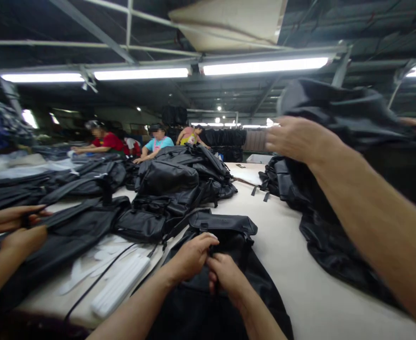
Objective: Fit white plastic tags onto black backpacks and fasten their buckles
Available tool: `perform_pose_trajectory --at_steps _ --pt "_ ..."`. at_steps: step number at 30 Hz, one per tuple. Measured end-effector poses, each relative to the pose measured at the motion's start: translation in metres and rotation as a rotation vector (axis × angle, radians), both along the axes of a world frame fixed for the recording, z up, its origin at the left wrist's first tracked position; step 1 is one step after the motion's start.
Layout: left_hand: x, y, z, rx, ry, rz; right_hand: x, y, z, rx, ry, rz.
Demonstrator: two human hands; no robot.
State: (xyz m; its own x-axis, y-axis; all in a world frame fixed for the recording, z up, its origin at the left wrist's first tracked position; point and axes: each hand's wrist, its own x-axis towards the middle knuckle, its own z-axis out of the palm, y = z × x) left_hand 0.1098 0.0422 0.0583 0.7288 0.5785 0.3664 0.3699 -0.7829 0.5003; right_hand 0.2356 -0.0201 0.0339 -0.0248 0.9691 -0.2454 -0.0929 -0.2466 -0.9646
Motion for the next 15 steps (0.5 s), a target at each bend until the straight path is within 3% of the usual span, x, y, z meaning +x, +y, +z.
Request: perform_pose_trajectory --at_steps 3,6,10,15 --pt "0.002 0.011 -0.017 -0.016 0.129 -0.139 0.006 -0.033 0.017 0.101 -0.280 0.171" --pt "0.007 0.017 -0.039 -0.074 0.062 -0.085 0.023 -0.057 0.038 0.169 -0.259 0.145" --pt "0.017 0.023 -0.051 -0.159 -0.124 0.052 0.055 -0.057 0.059 0.323 -0.184 -0.157" --pt "0.027 0.028 -0.052 -0.204 -0.173 0.111 0.090 -0.014 0.057 0.541 -0.529 -0.641"
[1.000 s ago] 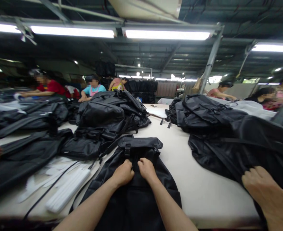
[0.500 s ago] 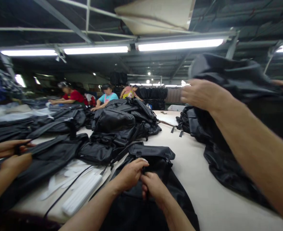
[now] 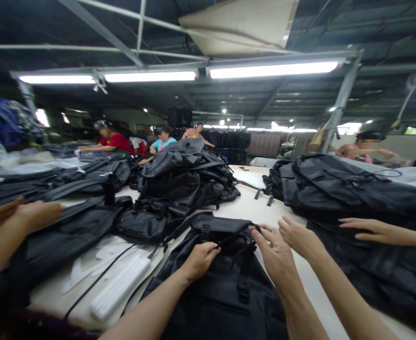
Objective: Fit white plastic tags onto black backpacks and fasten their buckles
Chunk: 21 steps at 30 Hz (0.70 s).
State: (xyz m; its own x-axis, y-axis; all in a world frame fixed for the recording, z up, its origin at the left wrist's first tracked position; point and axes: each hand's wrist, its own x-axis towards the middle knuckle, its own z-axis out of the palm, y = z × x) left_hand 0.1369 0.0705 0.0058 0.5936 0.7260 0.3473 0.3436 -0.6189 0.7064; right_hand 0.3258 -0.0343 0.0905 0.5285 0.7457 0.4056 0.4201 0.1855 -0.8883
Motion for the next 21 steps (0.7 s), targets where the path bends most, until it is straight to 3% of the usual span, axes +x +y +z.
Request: perform_pose_trajectory --at_steps 3,6,8,11,18,21 --pt "0.004 -0.002 -0.008 -0.051 -0.028 -0.009 0.005 0.028 -0.017 0.042 0.254 -0.196" --pt "0.010 -0.003 -0.019 -0.099 -0.041 -0.022 -0.005 0.048 -0.035 0.107 0.665 -0.133" --pt "0.014 -0.004 -0.024 -0.133 -0.049 -0.009 -0.017 0.059 -0.045 0.095 0.805 0.004" --pt "0.017 -0.005 -0.027 -0.221 -0.095 0.001 -0.032 0.068 -0.058 0.007 0.825 0.142" --pt "0.022 0.001 -0.025 -0.338 -0.132 -0.009 -0.048 0.073 -0.105 -0.116 0.671 0.132" --pt "0.024 0.003 -0.026 -0.412 -0.121 -0.028 -0.048 0.073 -0.113 -0.107 0.641 0.138"
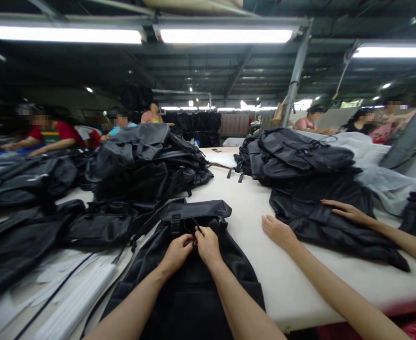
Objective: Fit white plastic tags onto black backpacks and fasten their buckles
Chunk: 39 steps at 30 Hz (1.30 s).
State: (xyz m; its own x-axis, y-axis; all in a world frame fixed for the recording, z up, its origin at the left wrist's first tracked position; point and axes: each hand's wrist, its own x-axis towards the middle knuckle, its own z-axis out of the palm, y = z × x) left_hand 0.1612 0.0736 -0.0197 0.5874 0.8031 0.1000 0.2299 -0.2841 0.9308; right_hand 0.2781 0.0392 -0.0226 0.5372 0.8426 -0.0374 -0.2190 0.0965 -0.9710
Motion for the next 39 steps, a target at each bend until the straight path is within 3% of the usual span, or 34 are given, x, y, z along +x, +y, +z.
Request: perform_pose_trajectory --at_steps 6,11,15,20,27,30,36,39 --pt "0.000 -0.006 0.009 -0.227 -0.132 -0.099 0.006 0.008 0.014 0.019 0.135 0.081" --pt "-0.004 -0.005 0.010 -0.303 -0.202 -0.121 0.004 0.011 0.030 0.073 0.382 0.198" --pt "-0.003 -0.006 0.004 -0.283 -0.207 -0.126 0.000 0.011 0.031 0.095 0.517 0.187" --pt "0.002 -0.010 -0.007 -0.236 -0.146 -0.172 -0.002 0.016 0.027 0.137 0.598 0.062" --pt "-0.004 -0.007 -0.004 -0.308 -0.222 -0.241 -0.004 0.016 0.033 0.115 0.625 0.115" --pt "-0.005 -0.007 0.000 -0.276 -0.187 -0.240 -0.004 0.014 0.032 0.099 0.555 0.095" --pt "-0.001 -0.006 -0.003 -0.242 -0.066 -0.092 0.005 0.008 0.029 0.086 0.239 -0.042" --pt "0.000 -0.004 -0.007 -0.237 -0.020 -0.061 0.016 -0.008 0.031 -0.041 -0.360 -0.028"
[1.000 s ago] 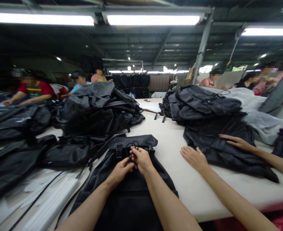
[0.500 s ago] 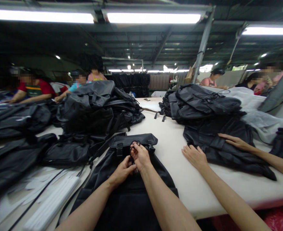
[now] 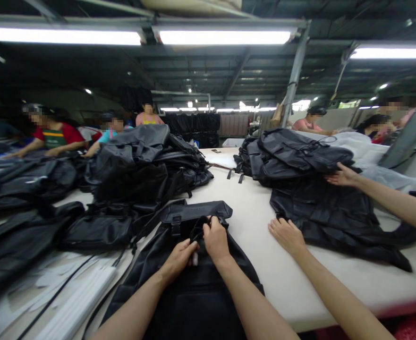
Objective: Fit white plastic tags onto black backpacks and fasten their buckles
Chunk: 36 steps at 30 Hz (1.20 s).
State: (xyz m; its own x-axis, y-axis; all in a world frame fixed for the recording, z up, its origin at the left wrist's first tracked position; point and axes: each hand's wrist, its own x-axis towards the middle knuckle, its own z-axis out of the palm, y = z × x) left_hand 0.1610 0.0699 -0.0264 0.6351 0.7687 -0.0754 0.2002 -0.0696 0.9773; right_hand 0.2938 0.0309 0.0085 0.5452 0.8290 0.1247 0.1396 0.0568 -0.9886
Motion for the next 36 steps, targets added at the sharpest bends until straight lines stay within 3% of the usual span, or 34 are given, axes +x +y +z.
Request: perform_pose_trajectory --at_steps 3,5,7,9,11,13,18,20,23,26,28,31,34,36 --pt "0.002 0.003 -0.001 0.006 0.056 0.040 0.012 -0.020 0.008 -0.261 -0.750 0.062" --pt "0.005 0.004 -0.001 0.020 0.098 0.058 0.015 -0.029 0.014 -0.288 -0.921 -0.005" --pt "0.007 0.004 0.001 0.062 0.146 0.051 0.011 -0.031 0.018 -0.201 -0.984 -0.066" --pt "0.007 0.003 0.004 0.145 0.194 0.021 0.005 -0.029 0.018 -0.143 -1.056 0.037" --pt "0.005 0.001 0.009 0.256 0.247 -0.011 0.006 -0.031 0.016 -0.182 -1.056 0.205" --pt "0.000 -0.003 0.015 0.361 0.306 -0.036 0.027 -0.041 0.015 -0.256 -0.967 0.266" --pt "-0.007 -0.010 0.029 0.522 0.421 -0.087 0.139 -0.093 0.025 -0.271 -0.795 0.117" --pt "-0.005 -0.009 0.032 0.552 0.439 -0.084 0.156 -0.099 0.025 -0.204 -0.612 0.046" --pt "0.004 -0.001 0.033 0.596 0.473 0.017 0.118 -0.076 0.018 -0.022 -0.091 -0.027" --pt "0.018 0.009 0.035 0.680 0.553 0.132 0.054 -0.035 0.010 0.008 -0.008 0.011" --pt "0.028 0.017 0.040 0.742 0.619 0.176 0.028 -0.021 0.009 0.041 0.015 0.029" --pt "0.039 0.035 0.052 0.773 0.736 0.156 0.018 -0.032 0.017 0.135 -0.157 0.183" --pt "0.037 0.055 0.067 0.740 0.856 0.038 0.020 -0.064 0.027 0.213 -0.518 0.371" --pt "0.030 0.063 0.075 0.738 0.906 -0.045 0.020 -0.083 0.031 0.220 -0.627 0.439"
